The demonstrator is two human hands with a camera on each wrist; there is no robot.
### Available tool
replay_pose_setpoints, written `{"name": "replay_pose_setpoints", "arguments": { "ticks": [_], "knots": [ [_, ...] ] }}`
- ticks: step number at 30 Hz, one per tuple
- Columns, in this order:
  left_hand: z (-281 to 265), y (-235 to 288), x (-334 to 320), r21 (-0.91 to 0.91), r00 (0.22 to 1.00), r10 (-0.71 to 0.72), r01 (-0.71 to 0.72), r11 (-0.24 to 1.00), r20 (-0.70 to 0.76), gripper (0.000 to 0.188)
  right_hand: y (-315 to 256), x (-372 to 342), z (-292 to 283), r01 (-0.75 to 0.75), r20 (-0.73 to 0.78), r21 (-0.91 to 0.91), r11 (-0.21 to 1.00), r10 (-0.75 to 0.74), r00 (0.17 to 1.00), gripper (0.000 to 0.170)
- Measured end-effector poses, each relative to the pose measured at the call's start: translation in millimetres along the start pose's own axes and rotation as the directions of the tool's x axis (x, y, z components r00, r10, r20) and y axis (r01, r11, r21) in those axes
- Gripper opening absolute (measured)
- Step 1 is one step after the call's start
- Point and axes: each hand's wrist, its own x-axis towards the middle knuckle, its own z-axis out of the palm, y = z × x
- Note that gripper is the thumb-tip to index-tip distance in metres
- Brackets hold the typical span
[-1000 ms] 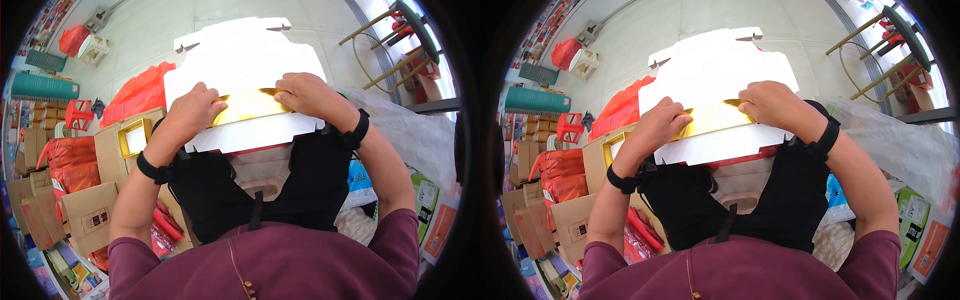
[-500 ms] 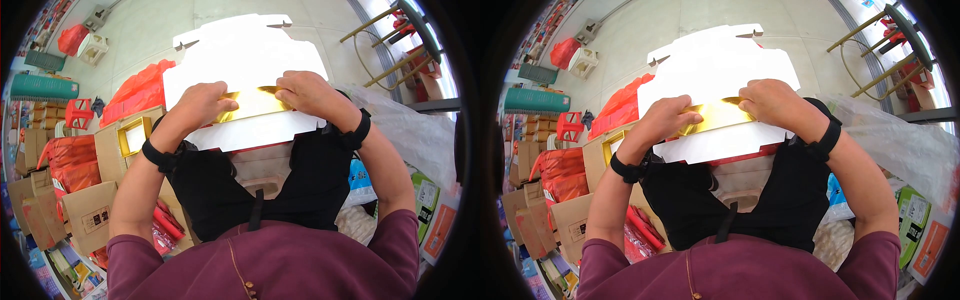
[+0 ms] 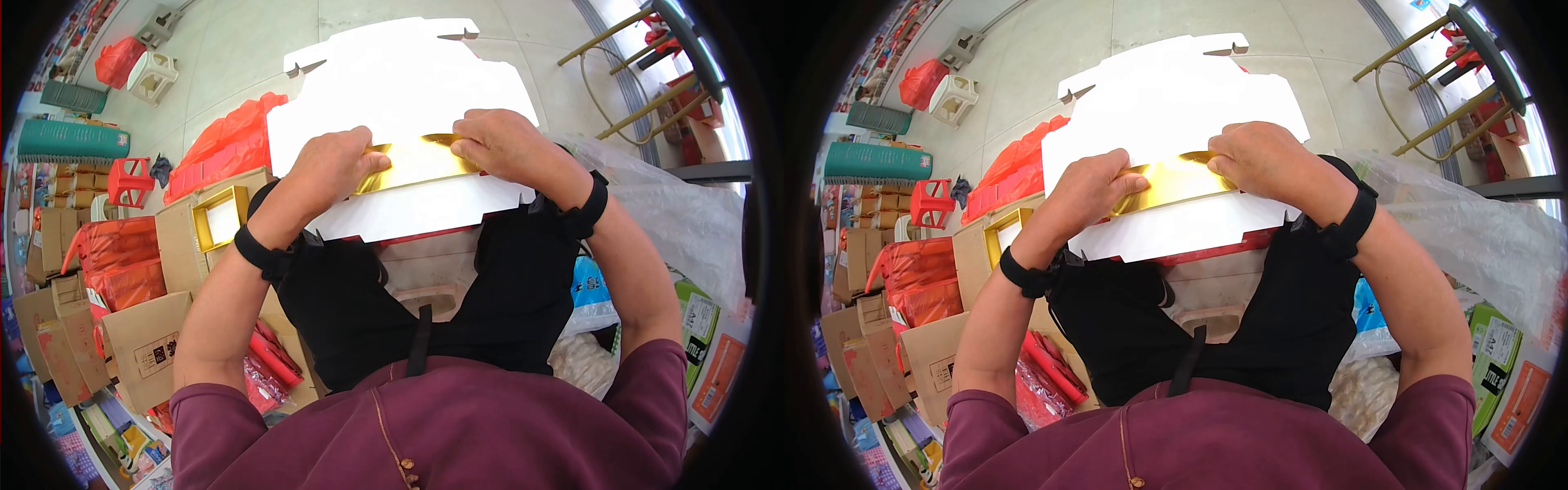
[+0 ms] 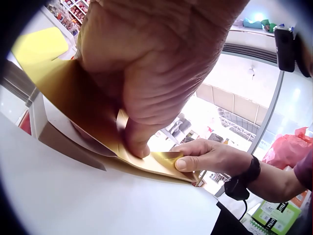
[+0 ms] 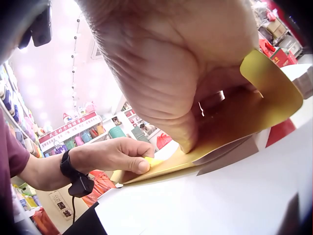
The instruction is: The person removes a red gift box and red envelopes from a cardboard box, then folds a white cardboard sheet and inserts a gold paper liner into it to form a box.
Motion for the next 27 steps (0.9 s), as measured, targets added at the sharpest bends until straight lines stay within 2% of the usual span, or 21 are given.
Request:
{"name": "replay_pose_setpoints", "arguments": {
  "ticks": [3,7,10,13,15,19,27],
  "knots": [
    [1,0,0,-0.001,1.0,0.01,-0.01,1.0,-0.013,0.04,-1,0,-2,-0.017,0.013,0.016,1.0,0.017,1.0,0.028],
    [3,0,0,0.013,1.0,0.009,-0.008,1.0,-0.027,0.039,4,-1,6,0.014,-0.056,0.084,0.996,-0.009,0.998,0.026],
    [-1,-5,2,-0.075,1.0,0.009,-0.009,0.997,-0.007,0.044,4,-1,6,0.02,-0.065,0.085,0.996,-0.015,0.998,0.027],
    [-16,-8,-2,-0.025,0.997,-0.053,0.055,0.998,0.051,0.047,6,-1,7,0.034,-0.083,0.084,0.996,-0.027,0.996,0.027],
    [-19,-16,-11,-0.084,0.995,-0.05,0.057,0.995,0.081,0.048,7,-2,10,0.044,-0.107,0.099,0.994,-0.034,0.994,0.027],
    [-18,-23,-10,-0.183,0.993,-0.025,0.046,0.982,0.113,0.045,1,-1,3,0.005,-0.053,0.061,0.998,-0.001,0.999,0.028],
    [-15,-22,-6,-0.098,0.994,-0.015,0.025,0.995,0.107,0.04,1,1,2,-0.023,-0.003,0.045,0.999,0.023,1.0,0.027]
  ]
}}
